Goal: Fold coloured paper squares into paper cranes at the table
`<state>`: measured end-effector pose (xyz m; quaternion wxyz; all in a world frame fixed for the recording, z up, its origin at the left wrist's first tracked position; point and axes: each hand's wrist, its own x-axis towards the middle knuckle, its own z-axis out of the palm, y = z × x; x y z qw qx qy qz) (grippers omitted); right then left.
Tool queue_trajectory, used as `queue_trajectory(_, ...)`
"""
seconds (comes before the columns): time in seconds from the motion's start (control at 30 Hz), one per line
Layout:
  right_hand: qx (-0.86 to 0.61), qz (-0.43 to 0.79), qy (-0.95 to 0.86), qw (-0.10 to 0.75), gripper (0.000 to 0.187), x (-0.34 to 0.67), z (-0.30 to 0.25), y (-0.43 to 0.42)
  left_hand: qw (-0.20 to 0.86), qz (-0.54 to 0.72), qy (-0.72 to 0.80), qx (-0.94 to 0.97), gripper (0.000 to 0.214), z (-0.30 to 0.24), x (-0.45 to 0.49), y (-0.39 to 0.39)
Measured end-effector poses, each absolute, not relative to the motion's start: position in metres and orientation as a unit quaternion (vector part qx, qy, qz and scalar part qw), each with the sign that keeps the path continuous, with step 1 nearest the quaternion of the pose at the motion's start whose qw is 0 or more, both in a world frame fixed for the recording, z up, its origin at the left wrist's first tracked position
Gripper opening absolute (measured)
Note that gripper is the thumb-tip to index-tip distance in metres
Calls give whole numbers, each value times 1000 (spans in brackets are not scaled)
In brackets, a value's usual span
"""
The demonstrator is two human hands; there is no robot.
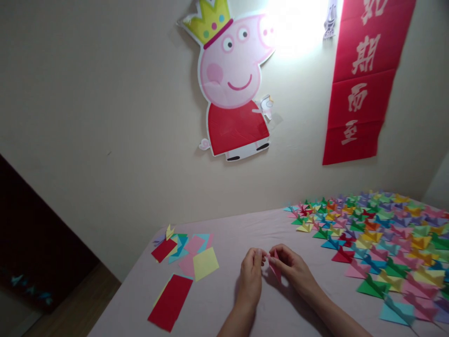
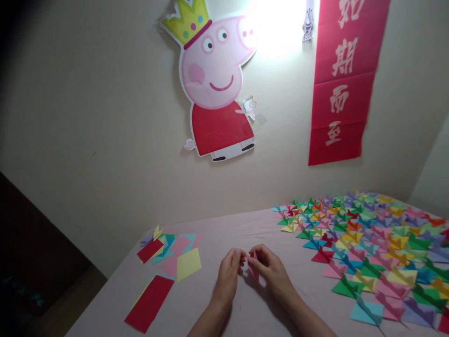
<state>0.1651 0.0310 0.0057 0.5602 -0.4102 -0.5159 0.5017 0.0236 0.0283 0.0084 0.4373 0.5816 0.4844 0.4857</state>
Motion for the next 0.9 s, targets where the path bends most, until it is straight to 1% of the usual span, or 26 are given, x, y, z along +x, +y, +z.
queue_trajectory(0.07, -405, 493, -508, 578, 38, 165, 2, 32, 432, 479, 488, 587, 41, 11, 24, 28)
queue_trajectory(0.17, -403, 492, -506, 583, 39, 165, -5, 34, 425, 473, 494, 593, 32, 14, 25, 26)
queue_trajectory(0.33, -393, 517, -513, 562, 43, 165, -6, 32, 407, 483, 510, 584, 28, 14, 22, 27)
queue_trajectory(0.43, -387, 517, -524, 556, 41, 165, -3, 31, 389, 498, 521, 573, 25, 13, 19, 28)
queue_trajectory(0.57, -405, 477, -535, 567, 36, 167, -1, 31, 399, 511, 514, 562, 32, 11, 20, 29)
queue_trajectory(0.73, -429, 421, -541, 589, 27, 169, -1, 31, 458, 498, 481, 557, 47, 8, 26, 32)
queue_trajectory(0.9, -437, 375, -583, 573, 16, 169, 0, 29, 501, 491, 471, 536, 44, 7, 29, 32)
